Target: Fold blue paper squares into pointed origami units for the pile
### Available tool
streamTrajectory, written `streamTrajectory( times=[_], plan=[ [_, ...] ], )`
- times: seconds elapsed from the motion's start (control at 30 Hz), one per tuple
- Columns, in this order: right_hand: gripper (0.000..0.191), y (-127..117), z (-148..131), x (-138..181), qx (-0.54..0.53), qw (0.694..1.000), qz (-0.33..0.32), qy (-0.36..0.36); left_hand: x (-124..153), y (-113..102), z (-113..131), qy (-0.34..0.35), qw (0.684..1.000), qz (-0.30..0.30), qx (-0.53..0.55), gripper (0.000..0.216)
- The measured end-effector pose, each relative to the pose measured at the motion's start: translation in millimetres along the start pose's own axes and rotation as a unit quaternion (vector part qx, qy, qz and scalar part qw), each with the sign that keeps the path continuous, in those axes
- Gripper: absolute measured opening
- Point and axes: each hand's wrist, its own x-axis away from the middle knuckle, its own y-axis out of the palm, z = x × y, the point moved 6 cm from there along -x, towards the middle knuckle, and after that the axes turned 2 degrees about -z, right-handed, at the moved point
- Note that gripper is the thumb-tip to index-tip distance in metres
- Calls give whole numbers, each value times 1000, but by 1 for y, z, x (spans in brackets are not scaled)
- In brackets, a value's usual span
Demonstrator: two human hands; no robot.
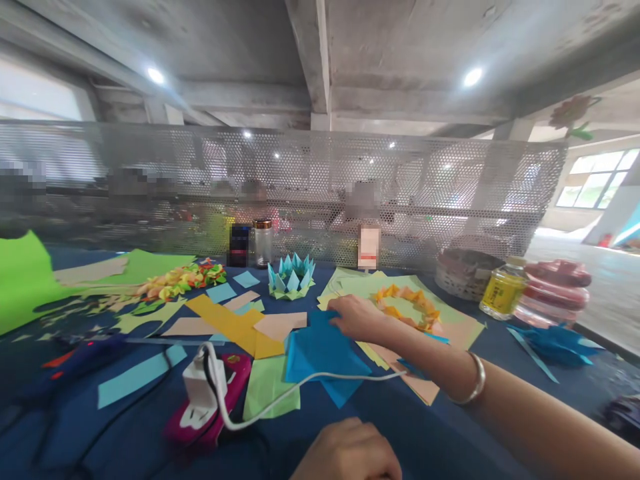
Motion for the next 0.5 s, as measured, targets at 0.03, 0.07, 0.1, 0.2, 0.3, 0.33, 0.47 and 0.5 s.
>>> streamTrajectory(
  times=[0.03, 0.07, 0.1, 0.2, 0.3, 0.33, 0.47, 0.5],
  plan=[
    [31, -6, 2, 7, -20, 999, 27, 12, -1, -3, 1, -11, 1000, -1, 13, 23],
    [31, -12, 5, 14, -43, 997, 53, 23, -1, -6, 1, -24, 999, -2, 27, 20],
    [31, -17, 9, 23, -69, 994, 77, 33, -2, -9, 2, -43, 998, -3, 42, 18],
    [31, -18, 25, 49, -163, 979, 112, 46, -5, -19, -3, -142, 985, 15, 98, 15],
    [31, -6, 37, 80, -270, 957, 102, 35, -3, -25, -19, -277, 944, 54, 169, 5],
    [30, -1, 39, 90, -301, 948, 99, 28, -2, -26, -26, -318, 926, 63, 196, 9],
    [29, 11, 47, 127, -385, 917, 103, 11, 2, -23, -48, -423, 853, 91, 290, 34],
    [30, 12, 48, 133, -399, 911, 103, 9, 2, -22, -51, -435, 840, 96, 309, 42]
  ],
)
